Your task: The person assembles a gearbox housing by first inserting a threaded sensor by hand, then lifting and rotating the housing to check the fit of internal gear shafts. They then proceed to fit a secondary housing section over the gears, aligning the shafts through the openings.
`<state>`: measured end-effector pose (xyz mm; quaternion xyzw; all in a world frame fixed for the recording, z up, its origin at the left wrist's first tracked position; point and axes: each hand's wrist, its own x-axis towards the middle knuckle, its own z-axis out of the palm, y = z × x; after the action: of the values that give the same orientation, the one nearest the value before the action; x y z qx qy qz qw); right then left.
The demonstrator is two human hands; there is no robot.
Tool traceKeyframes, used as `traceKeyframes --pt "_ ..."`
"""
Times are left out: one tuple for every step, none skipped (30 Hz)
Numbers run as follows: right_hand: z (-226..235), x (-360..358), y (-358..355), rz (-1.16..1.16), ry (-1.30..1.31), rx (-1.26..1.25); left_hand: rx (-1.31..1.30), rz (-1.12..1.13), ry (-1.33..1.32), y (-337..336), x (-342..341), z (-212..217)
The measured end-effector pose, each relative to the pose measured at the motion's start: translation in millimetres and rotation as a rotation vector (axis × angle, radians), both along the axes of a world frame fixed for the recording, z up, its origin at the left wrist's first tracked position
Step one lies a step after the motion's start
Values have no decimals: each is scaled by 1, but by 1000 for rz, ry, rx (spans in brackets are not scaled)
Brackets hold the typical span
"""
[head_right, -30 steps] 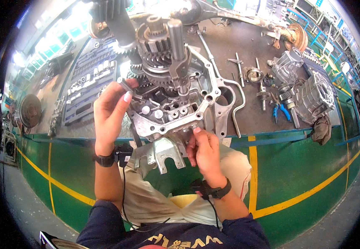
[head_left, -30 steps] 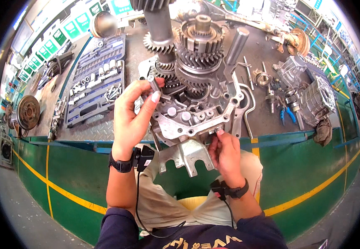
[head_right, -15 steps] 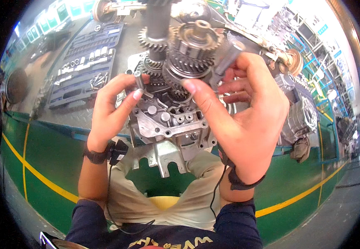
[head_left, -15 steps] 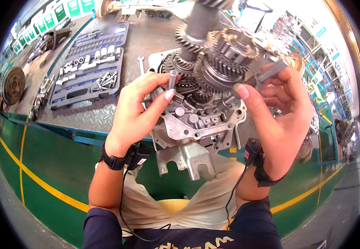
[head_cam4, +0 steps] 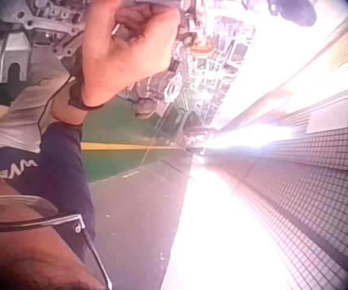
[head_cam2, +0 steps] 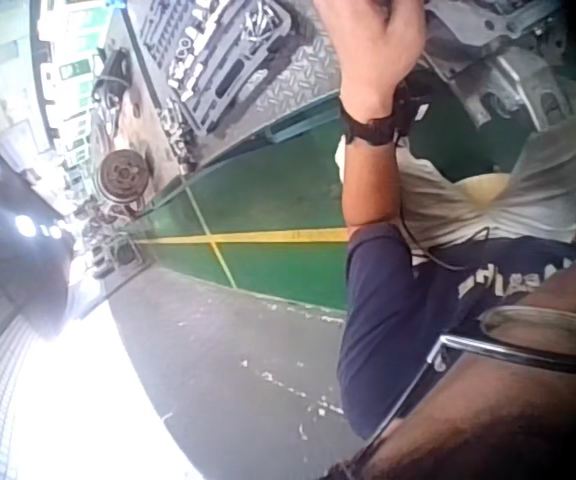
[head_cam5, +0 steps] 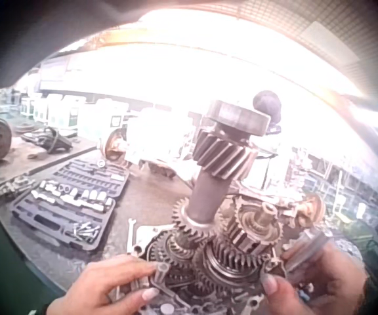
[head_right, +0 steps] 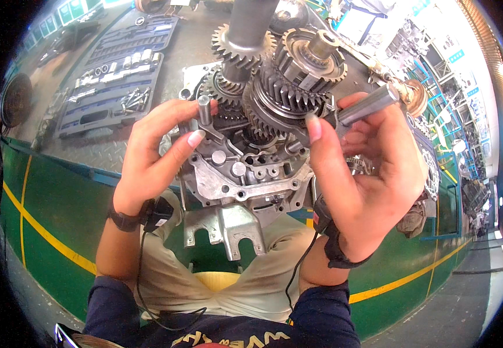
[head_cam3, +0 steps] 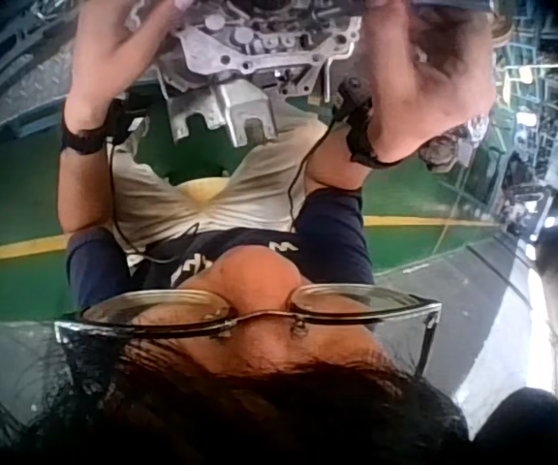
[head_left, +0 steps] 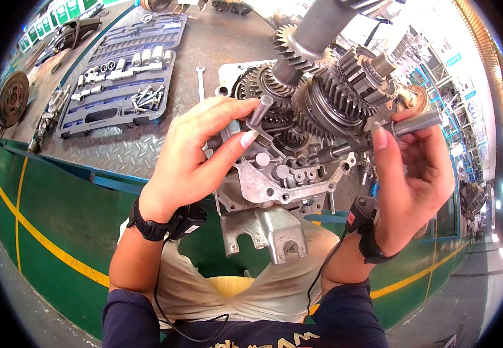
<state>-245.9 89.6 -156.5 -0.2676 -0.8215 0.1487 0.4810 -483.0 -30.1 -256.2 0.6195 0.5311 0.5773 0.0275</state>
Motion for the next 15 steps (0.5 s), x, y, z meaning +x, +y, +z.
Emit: traceKeyframes --pt "-1 3 4 62 -22 44 15 10 9 1 1 -1" --pt "1 6 7 91 -31 67 16 9 9 1 2 -1" --pt "2 9 11 121 -39 90 7 26 10 1 3 0" --pt "5 12 14 236 -56 59 -2 41 11 1 4 1" --pt "6 15 17 291 -64 46 0 38 15 2 5 2" --pt "6 17 20 353 -67 31 -19 38 8 1 4 2" --pt "1 17 25 417 -23 -53 -39 38 1 0 3 3" --pt "-3 16 26 451 3 -95 -38 42 8 -1 4 4" --pt "-6 16 27 481 27 -134 -50 45 -4 -1 4 5" --pt "-8 12 25 451 79 -151 -63 49 -16 -2 5 5" --pt "-8 10 24 437 109 -158 -61 51 -9 -2 5 5" --pt "-9 8 22 420 136 -165 -52 49 -2 -1 5 4" --pt "-9 8 21 401 127 -165 -44 49 6 0 4 3" --pt "-9 8 20 383 119 -166 -43 49 11 0 4 3" --pt "-8 9 20 383 120 -161 -45 43 3 0 4 2"
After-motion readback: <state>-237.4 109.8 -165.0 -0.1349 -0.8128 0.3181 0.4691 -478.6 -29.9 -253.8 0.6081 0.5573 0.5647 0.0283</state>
